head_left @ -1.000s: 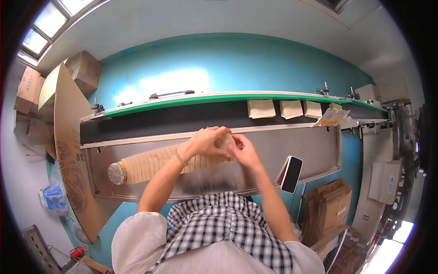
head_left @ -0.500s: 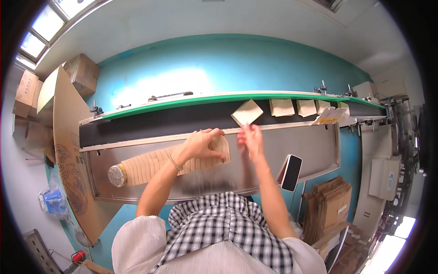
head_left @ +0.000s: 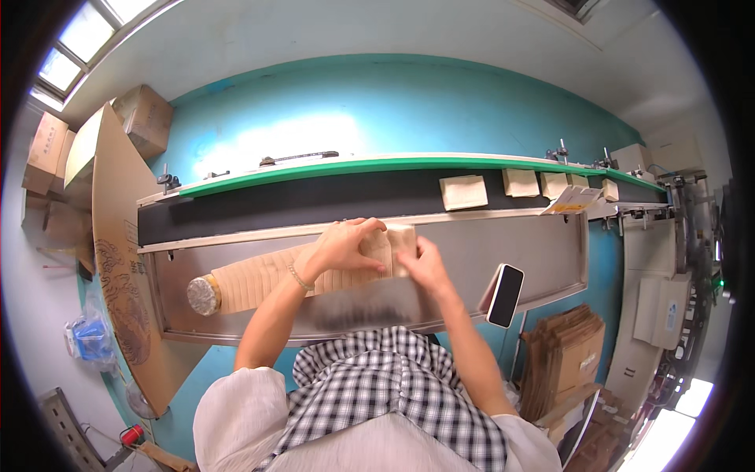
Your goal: Taking folded paper products from a production line and placing them into a container.
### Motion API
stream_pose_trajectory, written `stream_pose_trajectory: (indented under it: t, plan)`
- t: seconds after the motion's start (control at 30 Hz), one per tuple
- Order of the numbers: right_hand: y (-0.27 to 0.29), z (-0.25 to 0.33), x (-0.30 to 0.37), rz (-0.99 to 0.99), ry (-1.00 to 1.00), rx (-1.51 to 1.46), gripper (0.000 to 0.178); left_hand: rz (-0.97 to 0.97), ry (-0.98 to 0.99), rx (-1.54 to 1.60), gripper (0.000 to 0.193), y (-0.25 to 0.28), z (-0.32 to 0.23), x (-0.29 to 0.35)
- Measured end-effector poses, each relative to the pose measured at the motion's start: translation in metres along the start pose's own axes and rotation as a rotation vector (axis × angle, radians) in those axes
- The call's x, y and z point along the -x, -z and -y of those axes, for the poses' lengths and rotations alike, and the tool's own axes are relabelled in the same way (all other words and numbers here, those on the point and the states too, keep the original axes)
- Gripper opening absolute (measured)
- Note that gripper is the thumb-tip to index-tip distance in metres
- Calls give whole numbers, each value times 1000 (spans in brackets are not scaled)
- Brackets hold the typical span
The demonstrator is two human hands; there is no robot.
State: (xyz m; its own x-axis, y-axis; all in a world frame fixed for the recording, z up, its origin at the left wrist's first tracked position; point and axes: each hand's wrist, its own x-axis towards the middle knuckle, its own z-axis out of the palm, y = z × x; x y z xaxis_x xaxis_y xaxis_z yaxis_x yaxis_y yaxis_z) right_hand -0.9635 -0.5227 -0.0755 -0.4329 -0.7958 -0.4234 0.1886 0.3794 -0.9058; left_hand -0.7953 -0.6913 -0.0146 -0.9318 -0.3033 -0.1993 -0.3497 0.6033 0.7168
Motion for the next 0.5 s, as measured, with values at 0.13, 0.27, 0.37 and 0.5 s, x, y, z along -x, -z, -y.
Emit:
stream_pose_trajectory:
  t: [0.13, 0.27, 0.37, 0.5]
  plan:
    - [2, 32, -47, -171, 27, -619, 35, -41, 4, -2, 73, 0, -2, 2]
    - [35, 9, -67, -545, 24, -191, 53, -19, 20, 27, 74, -3, 4, 2]
    - [74, 7, -75, -929, 315, -226, 57, -88, -5, 22, 73, -8, 8, 4]
    - [96, 20, -64, -869, 188, -442, 52, -21, 39, 18, 74, 0, 3, 3]
